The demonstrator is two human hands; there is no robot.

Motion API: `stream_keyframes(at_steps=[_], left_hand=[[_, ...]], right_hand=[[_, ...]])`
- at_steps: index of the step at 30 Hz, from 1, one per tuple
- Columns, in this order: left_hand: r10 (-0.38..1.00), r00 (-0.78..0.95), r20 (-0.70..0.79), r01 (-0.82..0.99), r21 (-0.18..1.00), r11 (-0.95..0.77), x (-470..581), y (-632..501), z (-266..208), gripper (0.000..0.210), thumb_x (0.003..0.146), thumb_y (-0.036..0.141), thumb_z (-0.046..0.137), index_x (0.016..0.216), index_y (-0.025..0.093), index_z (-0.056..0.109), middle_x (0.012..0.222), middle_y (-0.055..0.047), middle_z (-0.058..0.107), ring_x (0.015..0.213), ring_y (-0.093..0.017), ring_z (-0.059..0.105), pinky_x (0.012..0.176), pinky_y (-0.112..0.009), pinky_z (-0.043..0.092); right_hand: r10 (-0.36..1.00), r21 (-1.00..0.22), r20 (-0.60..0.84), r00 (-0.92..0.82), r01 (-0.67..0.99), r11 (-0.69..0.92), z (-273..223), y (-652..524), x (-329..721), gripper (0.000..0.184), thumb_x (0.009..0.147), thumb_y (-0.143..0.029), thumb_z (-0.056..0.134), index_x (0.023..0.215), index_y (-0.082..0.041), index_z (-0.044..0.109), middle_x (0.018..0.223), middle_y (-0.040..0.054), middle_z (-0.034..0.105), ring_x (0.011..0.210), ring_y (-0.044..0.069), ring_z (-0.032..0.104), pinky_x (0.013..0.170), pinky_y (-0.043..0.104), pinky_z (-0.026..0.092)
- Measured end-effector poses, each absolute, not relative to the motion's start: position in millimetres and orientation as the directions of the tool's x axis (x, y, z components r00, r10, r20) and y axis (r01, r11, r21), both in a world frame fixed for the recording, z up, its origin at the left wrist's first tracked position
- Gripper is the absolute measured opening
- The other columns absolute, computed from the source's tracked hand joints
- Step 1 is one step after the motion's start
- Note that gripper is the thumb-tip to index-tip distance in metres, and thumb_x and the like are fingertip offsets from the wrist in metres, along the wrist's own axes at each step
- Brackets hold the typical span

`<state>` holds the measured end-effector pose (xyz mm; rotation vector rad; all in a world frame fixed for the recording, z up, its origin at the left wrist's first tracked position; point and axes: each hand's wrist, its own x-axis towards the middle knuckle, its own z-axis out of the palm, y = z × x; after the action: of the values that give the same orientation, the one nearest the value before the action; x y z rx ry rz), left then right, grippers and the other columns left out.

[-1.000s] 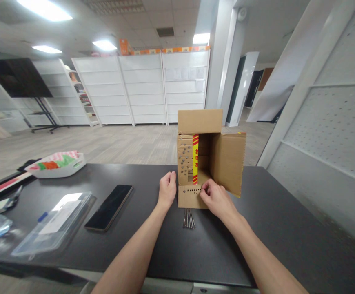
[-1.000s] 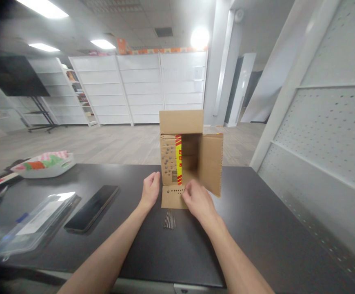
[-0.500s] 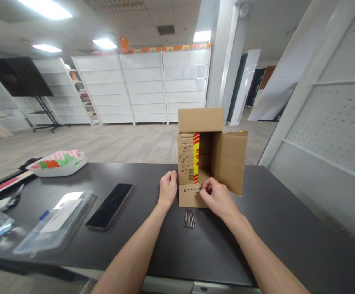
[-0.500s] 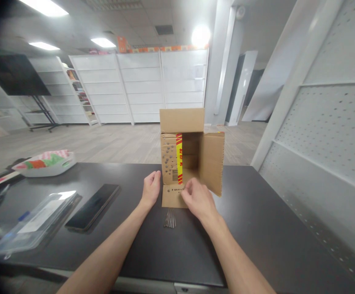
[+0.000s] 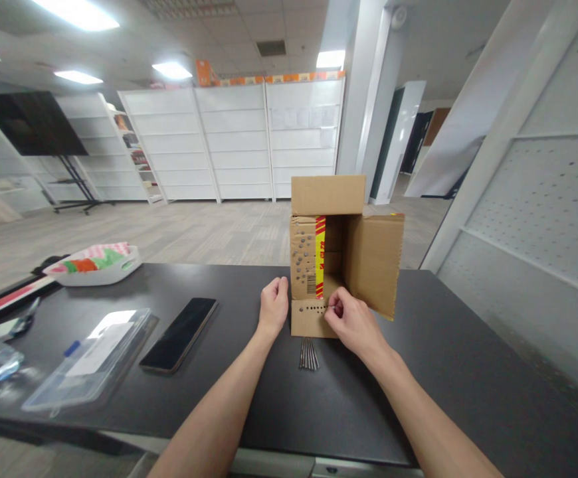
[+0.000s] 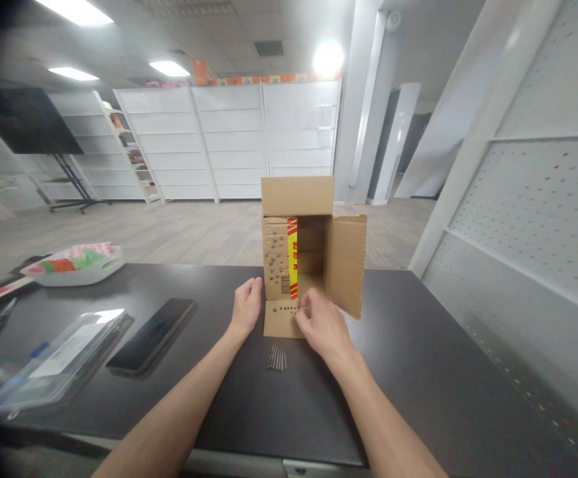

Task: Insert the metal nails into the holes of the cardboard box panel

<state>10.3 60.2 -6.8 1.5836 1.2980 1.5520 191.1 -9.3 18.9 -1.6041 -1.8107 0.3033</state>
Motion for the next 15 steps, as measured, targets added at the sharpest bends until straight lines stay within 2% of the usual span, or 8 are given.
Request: stream_keyframes(at_steps=[8, 15], left_hand=[[0.899, -0.142, 0.413, 0.248, 0.894, -0.372, 10.1, 60.6, -7.5, 0.043, 0.092, 0.049, 0.044, 0.060, 0.022, 0.032, 0.058, 0.006, 0.034, 0.059, -0.011, 0.033, 0.056, -0.025, 0.027], [0.898, -0.143, 0.416, 0.254, 0.892, -0.373, 9.6, 60.3, -7.2, 0.044, 0.091, 0.050, 0.044, 0.060, 0.022, 0.031, 0.058, 0.006, 0.032, 0.059, -0.011, 0.032, 0.056, -0.025, 0.026]], right_hand=[[0.864, -0.675, 0.487, 0.125, 0.682, 0.282, 19.4, -12.7, 188.9, 0.003, 0.078, -0.026, 0.051, 0.079, -0.024, 0.048, 0.060, -0.0042, 0.053, 0.056, 0.015, 0.050, 0.058, 0.026, 0.036], [0.723, -0.646, 0.669, 0.171, 0.614, 0.452, 15.3, -14.3, 186.6, 0.003, 0.084, -0.026, 0.051, 0.082, -0.023, 0.051, 0.066, -0.0032, 0.054, 0.057, 0.013, 0.050, 0.059, 0.026, 0.041]])
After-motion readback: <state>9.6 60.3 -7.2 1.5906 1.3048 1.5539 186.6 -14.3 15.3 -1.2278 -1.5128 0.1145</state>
